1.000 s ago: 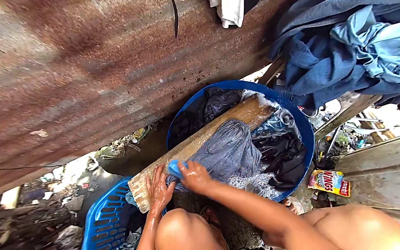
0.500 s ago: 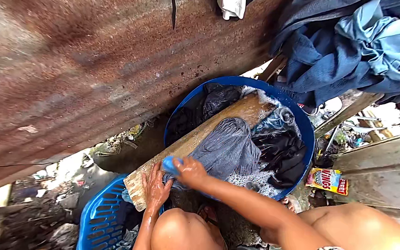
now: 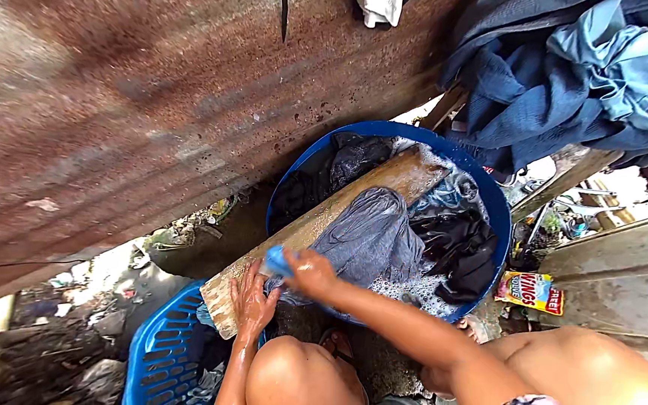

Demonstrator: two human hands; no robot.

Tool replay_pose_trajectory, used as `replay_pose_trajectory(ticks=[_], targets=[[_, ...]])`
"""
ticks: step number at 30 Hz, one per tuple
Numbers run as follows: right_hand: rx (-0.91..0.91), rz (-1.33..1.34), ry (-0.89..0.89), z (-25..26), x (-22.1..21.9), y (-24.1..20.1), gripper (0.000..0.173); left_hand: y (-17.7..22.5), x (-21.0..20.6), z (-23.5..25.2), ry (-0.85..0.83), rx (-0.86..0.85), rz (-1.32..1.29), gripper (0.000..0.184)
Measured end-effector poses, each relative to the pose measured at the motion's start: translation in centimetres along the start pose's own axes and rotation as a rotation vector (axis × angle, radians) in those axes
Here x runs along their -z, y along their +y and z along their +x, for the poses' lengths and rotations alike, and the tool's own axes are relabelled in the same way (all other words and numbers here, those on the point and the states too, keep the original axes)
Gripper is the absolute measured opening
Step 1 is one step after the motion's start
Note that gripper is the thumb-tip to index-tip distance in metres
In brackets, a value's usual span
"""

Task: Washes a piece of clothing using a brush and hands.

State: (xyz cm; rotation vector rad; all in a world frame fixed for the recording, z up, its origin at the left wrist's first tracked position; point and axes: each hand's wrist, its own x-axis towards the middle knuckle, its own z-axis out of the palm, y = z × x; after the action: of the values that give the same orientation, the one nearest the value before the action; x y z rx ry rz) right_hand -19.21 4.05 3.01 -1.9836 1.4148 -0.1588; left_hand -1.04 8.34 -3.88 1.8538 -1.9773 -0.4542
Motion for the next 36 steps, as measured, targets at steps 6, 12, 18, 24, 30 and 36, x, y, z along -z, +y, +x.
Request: replay_pose_trajectory(ticks=[6,12,18,24,30,36], targets=[[-0.624,-0.021,0.482,2.5,11.6,16.8,0.074,0.1,-0.2,0.6,-0.001,0.005,0.016,0.042],[-0.145,-0.002,0.133,0.7,-0.4,0.9,0.069,0.1,-0.1,0.6,-0.008,-0.001,0.011,0.043],[-0.313,-0.039,0.295,0.6,6.6,10.6,0.064,0.0,0.0,0.4,-0.022,0.01,0.007,0.043],[-0.582,0.013,0.521,2.7,8.4,12.8,0.072,-0.2,-0.4,0.9,-0.024,0.006,0.035,0.043],[0.002,0.018,0.031,-0.3,-0.6,0.2,0.062,-0.5,-0.2,0.4,-0.005,-0.008,-0.003,0.045],[-0.623,0.014,0.517,1.9,11.1,16.6,0.072,-0.3,-0.2,0.7,-0.005,-0.007,0.014,0.041]])
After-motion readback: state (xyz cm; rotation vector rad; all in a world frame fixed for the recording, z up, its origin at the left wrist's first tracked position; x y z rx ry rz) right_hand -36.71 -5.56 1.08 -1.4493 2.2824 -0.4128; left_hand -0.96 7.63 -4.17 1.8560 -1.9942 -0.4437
